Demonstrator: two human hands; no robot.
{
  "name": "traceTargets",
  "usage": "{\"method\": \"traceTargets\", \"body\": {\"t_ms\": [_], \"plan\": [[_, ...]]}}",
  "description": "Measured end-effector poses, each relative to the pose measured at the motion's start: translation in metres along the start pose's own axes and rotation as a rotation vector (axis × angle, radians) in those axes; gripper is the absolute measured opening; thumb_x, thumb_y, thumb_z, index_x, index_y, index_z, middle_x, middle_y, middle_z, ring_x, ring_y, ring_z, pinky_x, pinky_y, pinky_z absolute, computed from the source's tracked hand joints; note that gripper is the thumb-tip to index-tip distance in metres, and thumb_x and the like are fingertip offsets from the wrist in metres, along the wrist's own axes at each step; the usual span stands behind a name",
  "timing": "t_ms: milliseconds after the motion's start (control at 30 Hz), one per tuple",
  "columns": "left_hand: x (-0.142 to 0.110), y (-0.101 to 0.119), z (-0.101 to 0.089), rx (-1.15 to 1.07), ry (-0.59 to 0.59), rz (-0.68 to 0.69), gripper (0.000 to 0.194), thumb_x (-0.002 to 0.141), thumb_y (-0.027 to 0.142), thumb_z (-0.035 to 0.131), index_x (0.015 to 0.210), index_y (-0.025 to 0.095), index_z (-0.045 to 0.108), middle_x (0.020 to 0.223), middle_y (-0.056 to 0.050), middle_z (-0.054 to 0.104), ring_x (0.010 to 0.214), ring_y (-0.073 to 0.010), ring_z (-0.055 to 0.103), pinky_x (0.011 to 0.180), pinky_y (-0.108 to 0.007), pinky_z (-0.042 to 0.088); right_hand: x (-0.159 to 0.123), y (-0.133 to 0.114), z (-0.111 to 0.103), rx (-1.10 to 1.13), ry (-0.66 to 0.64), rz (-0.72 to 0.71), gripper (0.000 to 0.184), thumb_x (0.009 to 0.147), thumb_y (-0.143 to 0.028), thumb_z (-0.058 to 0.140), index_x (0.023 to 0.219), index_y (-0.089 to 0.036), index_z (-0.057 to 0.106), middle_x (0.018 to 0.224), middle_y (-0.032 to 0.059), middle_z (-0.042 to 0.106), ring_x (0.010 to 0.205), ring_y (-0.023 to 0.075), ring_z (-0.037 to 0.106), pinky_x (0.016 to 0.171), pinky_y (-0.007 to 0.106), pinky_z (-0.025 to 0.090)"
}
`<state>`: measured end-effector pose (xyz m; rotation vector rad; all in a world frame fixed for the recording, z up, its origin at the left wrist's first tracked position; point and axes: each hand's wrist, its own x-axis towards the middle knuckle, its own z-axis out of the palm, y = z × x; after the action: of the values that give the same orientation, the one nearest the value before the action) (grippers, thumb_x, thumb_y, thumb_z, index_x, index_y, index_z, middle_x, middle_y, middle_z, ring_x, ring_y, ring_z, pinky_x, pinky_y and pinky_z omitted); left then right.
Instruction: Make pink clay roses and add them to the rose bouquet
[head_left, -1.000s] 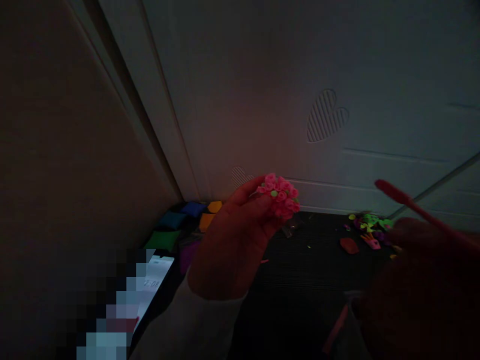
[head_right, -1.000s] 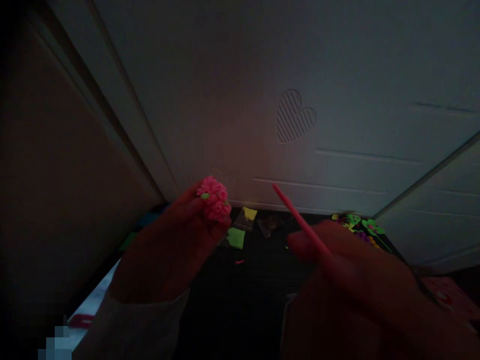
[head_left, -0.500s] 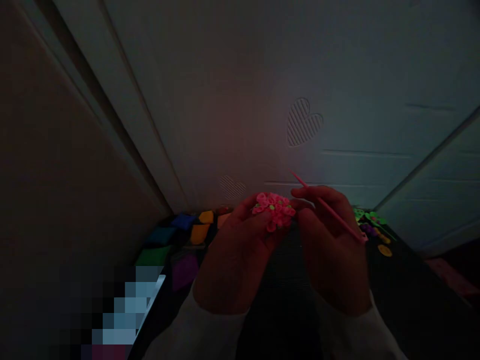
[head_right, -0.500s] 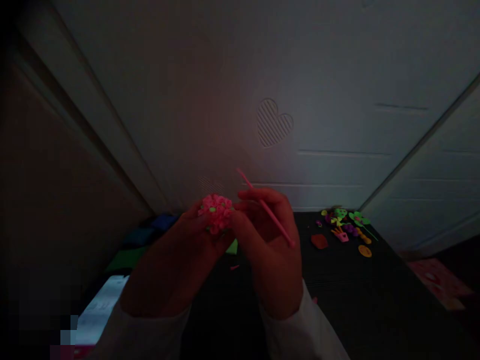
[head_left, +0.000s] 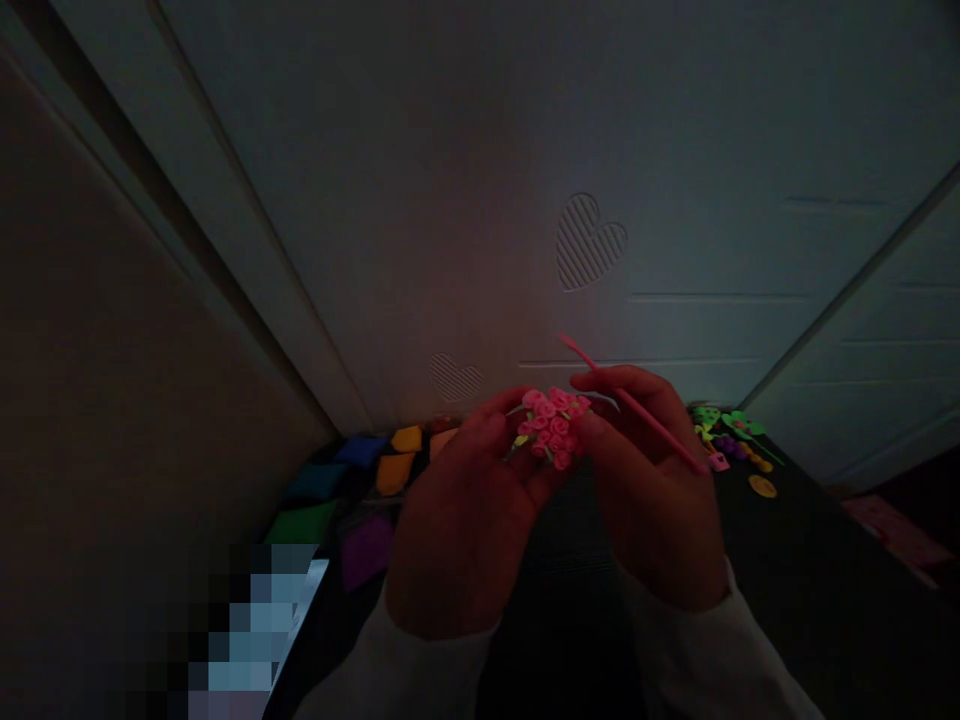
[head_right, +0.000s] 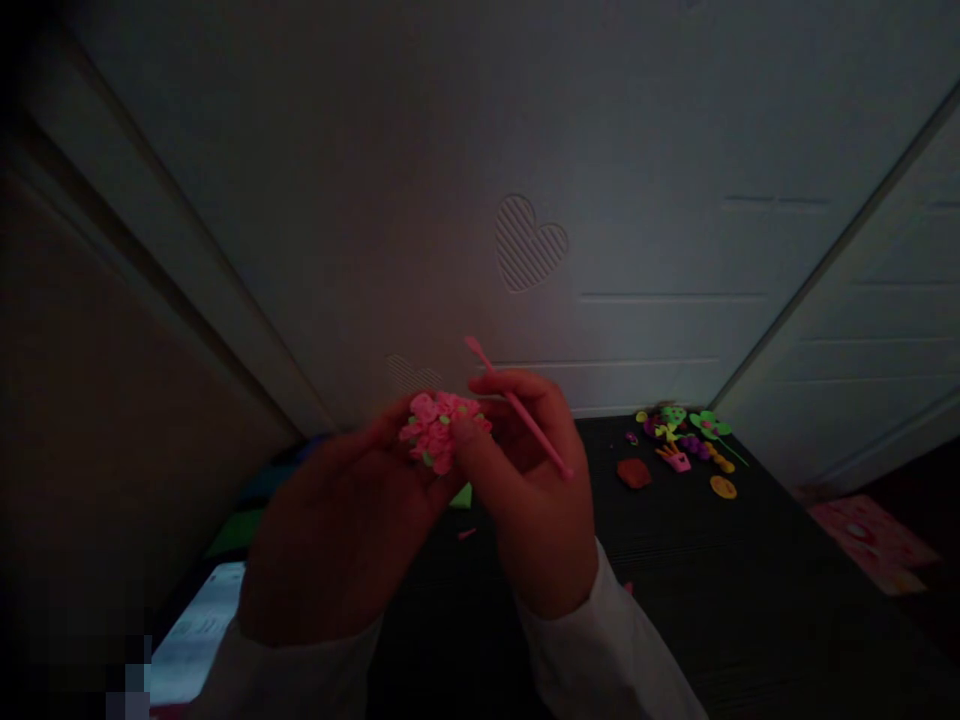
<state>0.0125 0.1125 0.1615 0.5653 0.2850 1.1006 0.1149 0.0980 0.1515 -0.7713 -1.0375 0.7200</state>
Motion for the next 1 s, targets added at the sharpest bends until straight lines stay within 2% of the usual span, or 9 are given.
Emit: {"method": "traceTargets", "body": {"t_ms": [200, 333, 567, 700, 833, 1000], "plan": [[0.0, -0.005, -0.001, -0.005, 0.006, 0.002, 0.019, 0.079, 0.014, 0.039, 0.087, 0.017, 0.056, 0.095, -0.004, 0.056, 0.091, -0.0145, 0.052, 0.085, -0.032, 0.041, 0.0, -0.001, -0.001, 0.03, -0.003, 0.009, 0.021, 0.071, -0.016, 0.055, 0.091, -0.023, 0.051, 0.096, 0.0005, 0.055, 0.073, 0.0083, 0.055, 0.061, 0.021, 0.047], [0.0, -0.008, -0.001, -0.015, -0.048, -0.021, 0.022, 0.078, 0.01, 0.04, 0.085, 0.017, 0.059, 0.091, -0.002, 0.058, 0.091, -0.0127, 0.053, 0.085, -0.029, 0.041, 0.0, -0.002, -0.002, 0.029, -0.002, 0.008, 0.02, 0.071, -0.017, 0.055, 0.09, -0.023, 0.051, 0.096, 0.0006, 0.055, 0.073, 0.0089, 0.055, 0.061, 0.022, 0.047], [0.0, -0.008, 0.0, -0.084, -0.102, -0.04, 0.022, 0.079, 0.016, 0.04, 0.084, 0.018, 0.061, 0.088, -0.002, 0.06, 0.09, -0.0124, 0.054, 0.086, -0.029, 0.041, 0.001, -0.002, -0.004, 0.025, 0.001, 0.02, 0.019, 0.072, -0.02, 0.056, 0.091, -0.022, 0.052, 0.092, 0.0009, 0.055, 0.072, 0.0095, 0.054, 0.06, 0.021, 0.046], [-0.003, -0.009, 0.002, -0.017, -0.118, 0.005, 0.019, 0.075, 0.021, 0.046, 0.088, 0.018, 0.059, 0.094, -0.003, 0.059, 0.094, -0.0153, 0.052, 0.086, -0.029, 0.041, 0.0, -0.003, -0.005, 0.02, -0.004, 0.009, 0.019, 0.072, -0.021, 0.055, 0.09, -0.023, 0.053, 0.091, 0.0006, 0.055, 0.07, 0.0091, 0.053, 0.059, 0.021, 0.046], [-0.006, -0.009, 0.004, 0.149, -0.028, 0.043, 0.028, 0.069, 0.013, 0.055, 0.096, 0.021, 0.055, 0.1, -0.003, 0.058, 0.093, -0.0157, 0.054, 0.081, -0.027, 0.043, -0.001, -0.004, -0.003, -0.015, -0.008, 0.006, 0.019, 0.072, -0.021, 0.055, 0.092, -0.023, 0.052, 0.092, 0.0009, 0.055, 0.071, 0.0093, 0.053, 0.057, 0.021, 0.045], [-0.01, -0.004, 0.009, 0.272, 0.148, 0.163, 0.036, 0.065, 0.008, 0.058, 0.097, 0.024, 0.053, 0.096, -0.001, 0.06, 0.085, -0.0121, 0.057, 0.077, -0.022, 0.045, -0.007, -0.007, 0.004, -0.109, 0.033, -0.034, 0.021, 0.072, -0.02, 0.056, 0.092, -0.023, 0.053, 0.095, 0.0015, 0.055, 0.082, 0.0121, 0.053, 0.069, 0.025, 0.044]]}}
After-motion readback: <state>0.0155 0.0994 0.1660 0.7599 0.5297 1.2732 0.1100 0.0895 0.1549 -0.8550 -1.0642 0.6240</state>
